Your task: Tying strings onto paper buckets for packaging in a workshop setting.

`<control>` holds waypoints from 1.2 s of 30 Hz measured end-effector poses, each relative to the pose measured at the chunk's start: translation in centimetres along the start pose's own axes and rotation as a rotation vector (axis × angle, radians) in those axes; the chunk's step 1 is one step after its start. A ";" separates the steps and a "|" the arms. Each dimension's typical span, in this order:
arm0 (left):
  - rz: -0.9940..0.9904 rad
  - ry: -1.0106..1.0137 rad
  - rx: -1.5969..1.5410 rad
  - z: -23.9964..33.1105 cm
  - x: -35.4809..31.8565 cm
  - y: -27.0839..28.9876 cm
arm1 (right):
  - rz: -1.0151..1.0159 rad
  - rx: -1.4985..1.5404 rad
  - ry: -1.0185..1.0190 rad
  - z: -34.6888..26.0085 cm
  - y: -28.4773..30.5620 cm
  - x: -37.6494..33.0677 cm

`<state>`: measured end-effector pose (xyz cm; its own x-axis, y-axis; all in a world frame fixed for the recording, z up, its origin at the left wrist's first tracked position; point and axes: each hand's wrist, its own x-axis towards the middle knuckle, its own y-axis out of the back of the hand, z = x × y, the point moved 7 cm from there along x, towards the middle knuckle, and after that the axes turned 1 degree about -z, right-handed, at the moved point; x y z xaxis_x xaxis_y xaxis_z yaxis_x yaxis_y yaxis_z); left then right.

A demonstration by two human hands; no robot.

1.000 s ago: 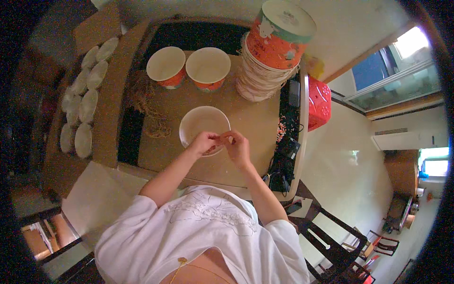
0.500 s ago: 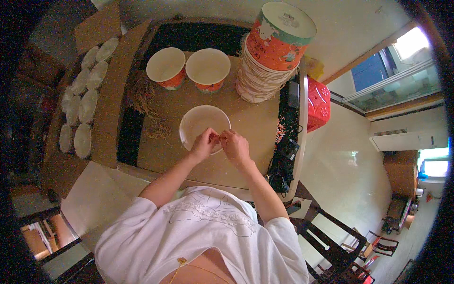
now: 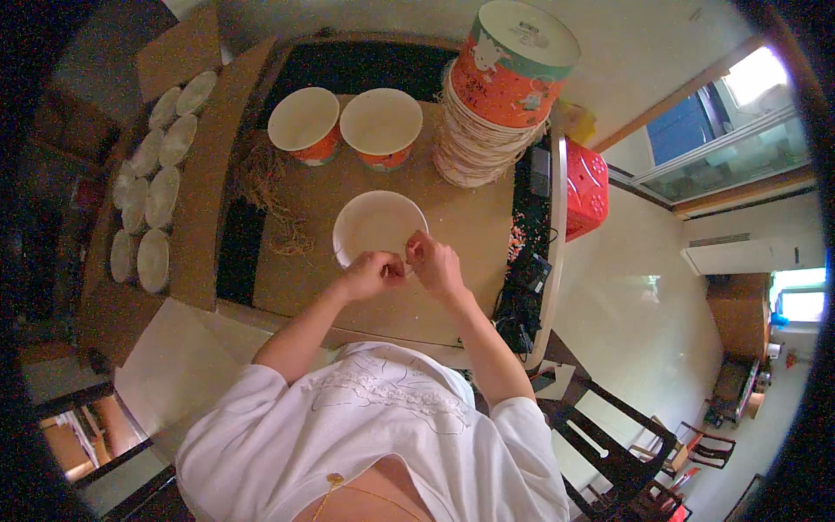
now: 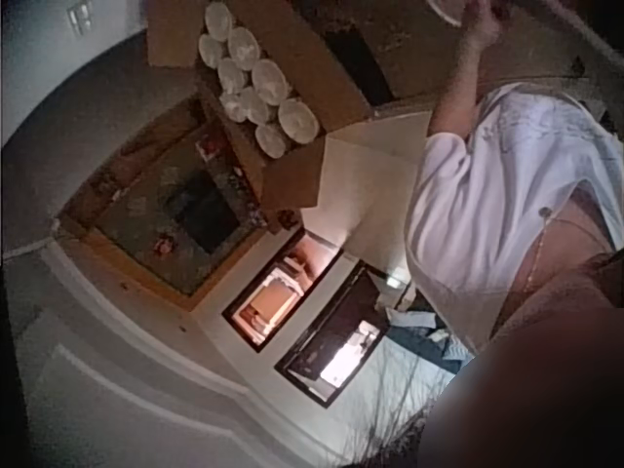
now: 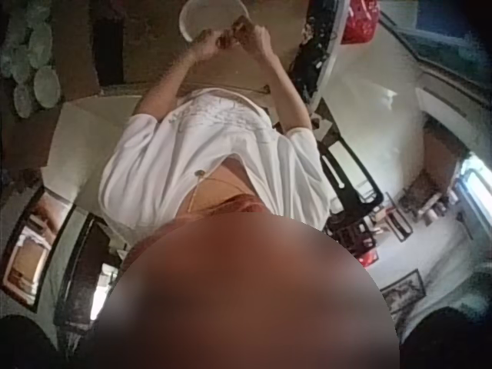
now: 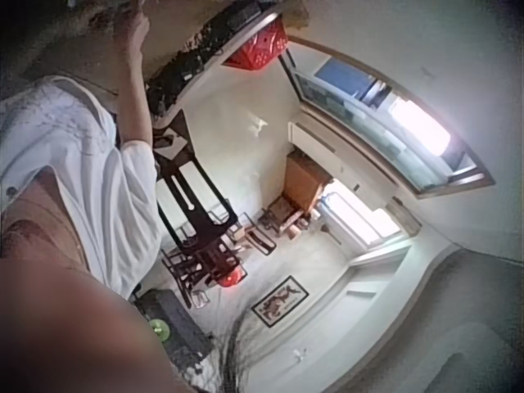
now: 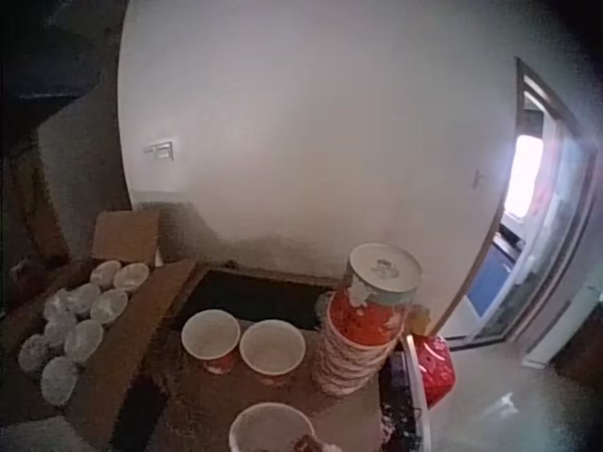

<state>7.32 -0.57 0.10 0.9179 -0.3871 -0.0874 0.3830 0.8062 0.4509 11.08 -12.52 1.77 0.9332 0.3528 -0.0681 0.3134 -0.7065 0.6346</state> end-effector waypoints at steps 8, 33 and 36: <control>0.206 0.106 -0.046 -0.3 0.4 1.6 | -0.063 -0.013 -0.006 -0.2 -0.2 -0.1; 0.298 -0.202 0.258 2.0 0.9 1.4 | 0.125 0.115 0.071 0.1 0.3 -0.1; 0.190 0.057 -0.332 -1.8 1.7 0.2 | 0.143 0.205 0.058 0.5 -0.2 -0.5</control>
<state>9.19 -0.27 -1.52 0.9765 -0.1989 -0.0835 0.2098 0.9659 0.1520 10.61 -12.88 1.27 0.9609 0.2705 0.0591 0.2133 -0.8593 0.4649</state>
